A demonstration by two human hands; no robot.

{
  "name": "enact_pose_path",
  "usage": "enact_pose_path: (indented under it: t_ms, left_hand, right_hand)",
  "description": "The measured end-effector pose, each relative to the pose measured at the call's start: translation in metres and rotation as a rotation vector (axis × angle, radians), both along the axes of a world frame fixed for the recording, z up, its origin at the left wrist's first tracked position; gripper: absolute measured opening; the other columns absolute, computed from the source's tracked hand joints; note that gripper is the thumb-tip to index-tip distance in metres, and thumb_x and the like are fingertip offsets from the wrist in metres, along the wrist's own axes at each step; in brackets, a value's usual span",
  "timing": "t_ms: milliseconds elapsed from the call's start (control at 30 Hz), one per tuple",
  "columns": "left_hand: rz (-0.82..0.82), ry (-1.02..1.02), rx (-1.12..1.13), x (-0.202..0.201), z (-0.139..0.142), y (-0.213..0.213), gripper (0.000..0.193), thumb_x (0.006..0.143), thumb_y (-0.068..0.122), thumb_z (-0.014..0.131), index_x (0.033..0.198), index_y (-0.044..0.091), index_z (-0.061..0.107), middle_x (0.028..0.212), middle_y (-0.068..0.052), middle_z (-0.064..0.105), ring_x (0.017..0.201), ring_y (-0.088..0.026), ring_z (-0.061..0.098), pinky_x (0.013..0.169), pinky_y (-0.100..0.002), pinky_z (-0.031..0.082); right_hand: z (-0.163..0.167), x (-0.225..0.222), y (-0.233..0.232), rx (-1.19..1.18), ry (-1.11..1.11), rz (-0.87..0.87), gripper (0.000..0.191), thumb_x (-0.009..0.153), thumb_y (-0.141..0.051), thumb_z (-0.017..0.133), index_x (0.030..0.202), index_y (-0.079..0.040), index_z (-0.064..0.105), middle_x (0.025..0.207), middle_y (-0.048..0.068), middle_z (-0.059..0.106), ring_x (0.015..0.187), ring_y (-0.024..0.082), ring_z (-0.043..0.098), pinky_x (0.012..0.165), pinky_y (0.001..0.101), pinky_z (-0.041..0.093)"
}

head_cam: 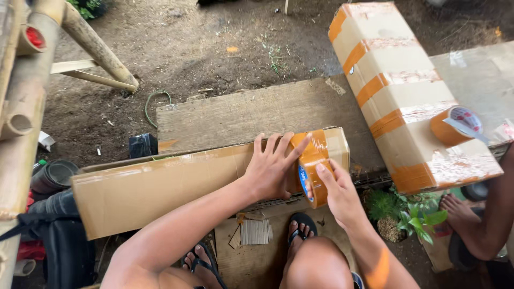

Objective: The person tapes a long cardboard box with orange packing tape. They apply tape along the length of the box, fold the flaps, and seal the edges. The person then places the sealed box aside.

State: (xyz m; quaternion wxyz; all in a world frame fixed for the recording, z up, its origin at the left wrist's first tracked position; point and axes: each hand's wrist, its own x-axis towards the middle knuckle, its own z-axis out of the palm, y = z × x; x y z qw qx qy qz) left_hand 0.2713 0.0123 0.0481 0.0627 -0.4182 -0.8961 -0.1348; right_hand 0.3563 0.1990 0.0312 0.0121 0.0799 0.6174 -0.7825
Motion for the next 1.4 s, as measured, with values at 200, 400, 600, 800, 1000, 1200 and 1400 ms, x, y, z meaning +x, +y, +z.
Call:
enact_pose_path:
  t_ms: [200,400,600,800,1000,1200,1400]
  left_hand:
    - [-0.024,0.026,0.027,0.000,0.000,-0.015,0.155,0.036,0.052,0.097,0.161,0.019,0.011,0.151,-0.016,0.040,0.131,-0.037,0.043,0.103,-0.060,0.032]
    - [-0.037,0.005,-0.012,-0.006,-0.002,-0.017,0.154,0.037,0.056,0.097,0.161,0.019,0.013,0.155,-0.013,0.038,0.130,-0.038,0.042,0.100,-0.060,0.033]
    - [-0.061,0.040,-0.044,-0.007,-0.015,-0.019,0.151,0.036,0.053,0.096,0.161,0.024,0.016,0.156,-0.009,0.039,0.131,-0.036,0.041,0.103,-0.060,0.033]
    - [-0.032,0.331,-0.013,-0.004,-0.057,-0.015,0.137,0.045,0.047,0.093,0.162,0.027,0.024,0.161,-0.007,0.037,0.133,-0.034,0.042,0.105,-0.059,0.035]
    - [-0.027,0.475,-0.044,0.011,-0.071,-0.019,0.112,0.075,0.039,0.086,0.166,0.014,0.026,0.164,-0.001,0.041,0.132,-0.026,0.045,0.102,-0.054,0.038]
    - [-0.161,0.011,-0.049,-0.015,-0.038,-0.024,0.093,0.077,0.021,0.074,0.160,0.014,0.032,0.136,-0.007,0.060,0.122,-0.030,0.053,0.094,-0.048,0.041]
    - [-0.160,0.060,0.124,-0.014,-0.049,-0.016,0.083,0.075,0.002,0.063,0.155,0.016,0.045,0.139,-0.001,0.063,0.121,-0.029,0.055,0.105,-0.044,0.044]
  right_hand:
    - [-0.005,0.000,-0.015,0.040,0.028,-0.022,0.030,0.105,-0.031,0.054,0.114,-0.003,0.060,0.078,0.005,0.066,0.061,0.011,0.062,0.057,0.0256,0.051]
    - [-0.006,0.001,-0.017,0.044,0.034,-0.006,0.030,0.104,-0.031,0.054,0.115,-0.004,0.060,0.078,0.006,0.066,0.060,0.011,0.062,0.056,0.0254,0.052]
    - [-0.026,0.013,-0.016,0.075,0.066,0.040,0.029,0.105,-0.030,0.053,0.114,-0.002,0.057,0.082,0.007,0.066,0.067,0.012,0.063,0.063,0.0272,0.054]
    - [-0.070,0.027,-0.002,0.118,0.033,0.173,0.028,0.107,-0.029,0.049,0.119,-0.004,0.052,0.091,0.007,0.066,0.081,0.012,0.063,0.077,0.0271,0.054]
    - [-0.100,0.060,-0.010,0.030,-0.027,0.112,0.027,0.107,-0.025,0.049,0.127,-0.007,0.052,0.099,-0.001,0.062,0.087,0.006,0.056,0.080,0.0247,0.049]
    - [-0.103,0.065,-0.013,0.055,-0.240,0.116,0.029,0.112,-0.030,0.050,0.133,-0.009,0.050,0.094,0.003,0.060,0.069,0.012,0.044,0.059,0.0296,0.036]
    - [-0.108,0.066,-0.007,0.102,0.043,0.186,0.029,0.106,-0.025,0.060,0.125,-0.006,0.053,0.102,0.003,0.068,0.091,0.006,0.063,0.079,0.0212,0.054]
